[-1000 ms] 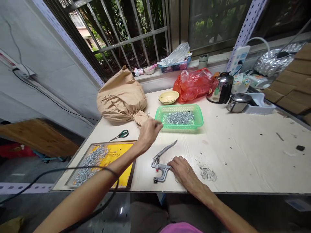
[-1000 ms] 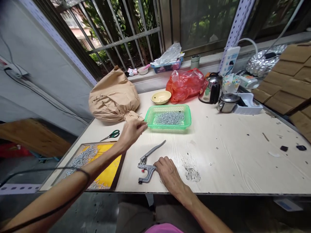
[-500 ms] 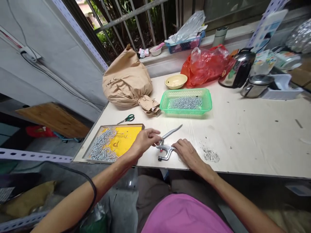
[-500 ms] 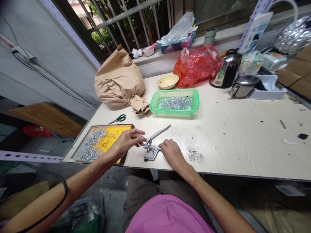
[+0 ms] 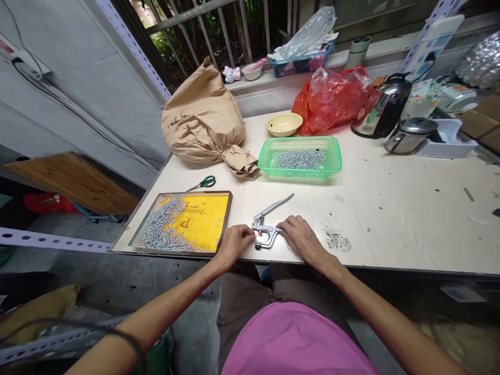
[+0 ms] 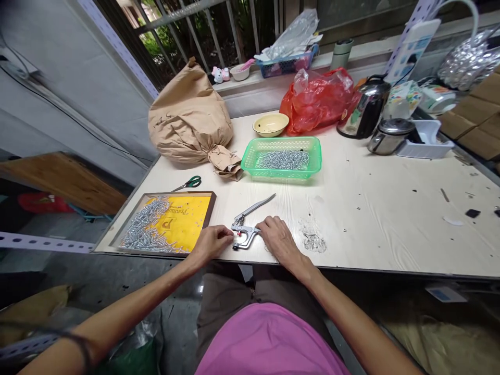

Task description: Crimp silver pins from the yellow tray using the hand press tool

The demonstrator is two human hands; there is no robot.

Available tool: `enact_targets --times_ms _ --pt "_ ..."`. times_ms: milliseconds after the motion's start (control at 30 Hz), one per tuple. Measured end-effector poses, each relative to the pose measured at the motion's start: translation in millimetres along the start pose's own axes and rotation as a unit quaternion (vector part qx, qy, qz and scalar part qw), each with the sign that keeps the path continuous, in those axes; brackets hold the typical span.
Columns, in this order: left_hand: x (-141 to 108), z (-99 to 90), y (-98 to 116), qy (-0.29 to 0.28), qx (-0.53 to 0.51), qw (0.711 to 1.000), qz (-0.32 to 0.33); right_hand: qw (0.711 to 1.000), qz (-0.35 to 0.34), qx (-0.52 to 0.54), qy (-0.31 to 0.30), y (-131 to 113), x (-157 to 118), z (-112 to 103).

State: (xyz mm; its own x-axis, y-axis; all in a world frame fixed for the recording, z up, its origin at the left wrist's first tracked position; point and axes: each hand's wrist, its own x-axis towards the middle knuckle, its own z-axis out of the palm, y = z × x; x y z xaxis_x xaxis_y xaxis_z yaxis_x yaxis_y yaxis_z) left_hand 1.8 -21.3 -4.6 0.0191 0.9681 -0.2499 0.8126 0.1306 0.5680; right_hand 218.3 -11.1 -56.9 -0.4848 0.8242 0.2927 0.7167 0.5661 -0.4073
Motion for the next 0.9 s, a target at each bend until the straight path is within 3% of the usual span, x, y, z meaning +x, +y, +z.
enact_targets --times_ms 133,333,433,600,733,833,900 --pt "-5 3.1 -11 0.025 0.096 0.992 0.077 1.0 -0.005 -0.006 0.002 0 -1 1" --pt "-7 6.8 -25 0.044 0.122 0.991 0.041 1.0 -0.017 0.007 0.002 3 -3 7" --pt "-8 5.8 -24 0.03 0.167 0.983 0.067 1.0 -0.019 0.003 0.003 4 -3 7" --pt "-14 -0.2 -11 -0.014 0.333 0.931 0.149 1.0 -0.015 -0.008 0.0 3 -2 5" --pt "-16 -3.3 -1 -0.058 0.389 0.9 0.185 1.0 -0.015 -0.019 0.006 2 -2 4" --pt "-14 -3.5 -1 -0.071 0.377 0.903 0.191 1.0 -0.015 -0.02 0.005 2 -2 4" --pt "-11 -4.3 -3 -0.059 0.318 0.93 0.175 1.0 -0.012 -0.016 0.003 2 -2 4"
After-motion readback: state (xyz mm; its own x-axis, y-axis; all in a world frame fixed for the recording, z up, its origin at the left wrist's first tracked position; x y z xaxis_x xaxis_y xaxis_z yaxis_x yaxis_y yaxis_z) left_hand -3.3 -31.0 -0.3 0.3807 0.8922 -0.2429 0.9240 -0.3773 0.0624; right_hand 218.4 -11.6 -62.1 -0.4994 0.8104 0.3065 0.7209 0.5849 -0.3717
